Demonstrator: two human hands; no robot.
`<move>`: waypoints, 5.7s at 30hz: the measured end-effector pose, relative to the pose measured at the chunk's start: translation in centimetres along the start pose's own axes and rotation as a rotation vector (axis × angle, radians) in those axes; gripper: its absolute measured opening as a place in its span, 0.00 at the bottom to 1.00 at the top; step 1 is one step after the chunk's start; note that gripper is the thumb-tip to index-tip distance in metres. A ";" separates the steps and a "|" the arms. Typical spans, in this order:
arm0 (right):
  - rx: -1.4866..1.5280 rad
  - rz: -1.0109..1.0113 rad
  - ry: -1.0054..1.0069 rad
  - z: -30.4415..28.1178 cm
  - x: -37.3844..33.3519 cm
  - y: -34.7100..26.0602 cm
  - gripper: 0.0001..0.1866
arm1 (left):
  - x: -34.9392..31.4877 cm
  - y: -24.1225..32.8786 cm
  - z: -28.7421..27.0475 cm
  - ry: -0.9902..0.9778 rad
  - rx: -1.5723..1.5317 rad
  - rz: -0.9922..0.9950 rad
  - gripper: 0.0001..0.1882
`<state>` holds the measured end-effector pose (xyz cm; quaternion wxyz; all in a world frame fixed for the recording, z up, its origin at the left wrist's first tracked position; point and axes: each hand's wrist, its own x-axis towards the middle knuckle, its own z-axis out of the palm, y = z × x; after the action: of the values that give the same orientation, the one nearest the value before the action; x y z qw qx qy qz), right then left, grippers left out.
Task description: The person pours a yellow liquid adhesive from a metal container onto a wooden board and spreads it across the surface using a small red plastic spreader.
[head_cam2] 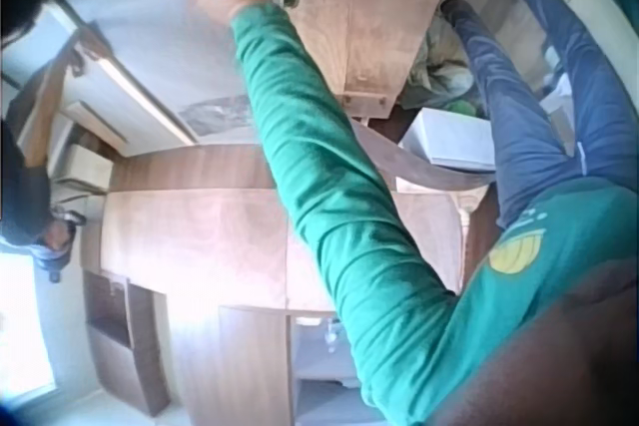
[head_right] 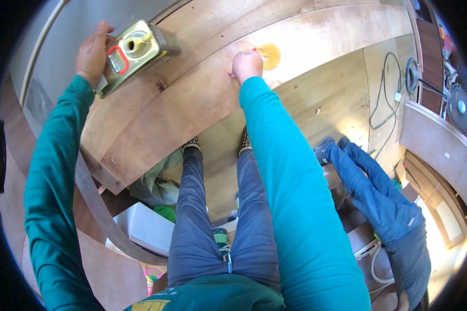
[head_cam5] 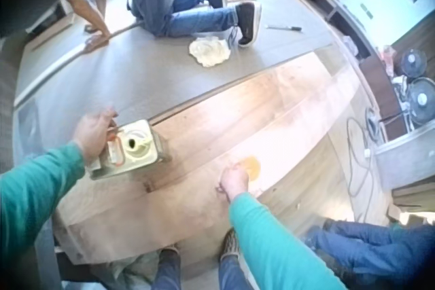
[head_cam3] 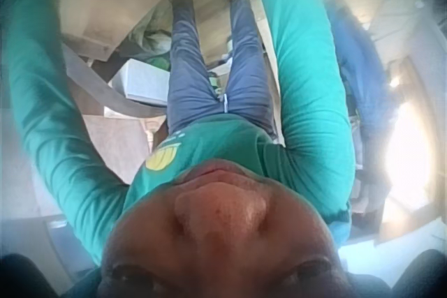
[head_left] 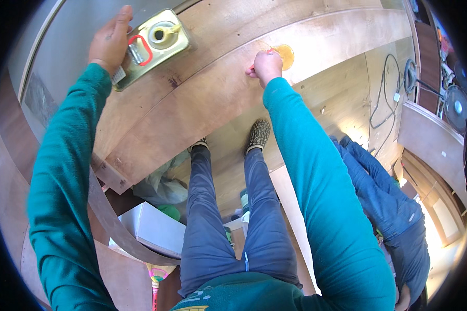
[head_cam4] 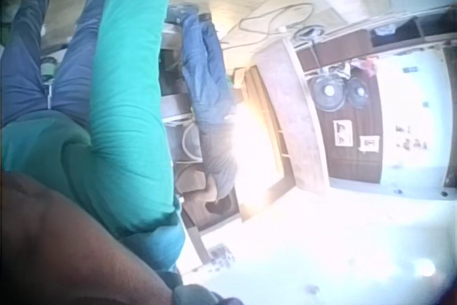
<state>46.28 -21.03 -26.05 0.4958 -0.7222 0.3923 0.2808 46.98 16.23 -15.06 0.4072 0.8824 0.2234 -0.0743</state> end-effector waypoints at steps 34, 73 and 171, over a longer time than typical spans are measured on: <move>0.335 -0.174 0.001 -0.8 2.4 -5.6 0.12 | -1.5 2.7 -0.4 -0.051 0.253 -0.072 0.39; 0.056 -0.059 -0.048 -14.6 6.9 -6.6 0.12 | -1.4 1.1 -0.4 -0.007 0.202 -0.081 0.32; -1.481 -1.110 -0.258 -4.6 -6.4 8.2 0.22 | -1.5 3.7 0.0 0.007 0.376 -0.028 0.38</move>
<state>36.03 -25.13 -23.43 0.0121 -0.9014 -0.3460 0.2602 47.33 13.58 -12.08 0.2331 0.9400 0.2195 -0.1174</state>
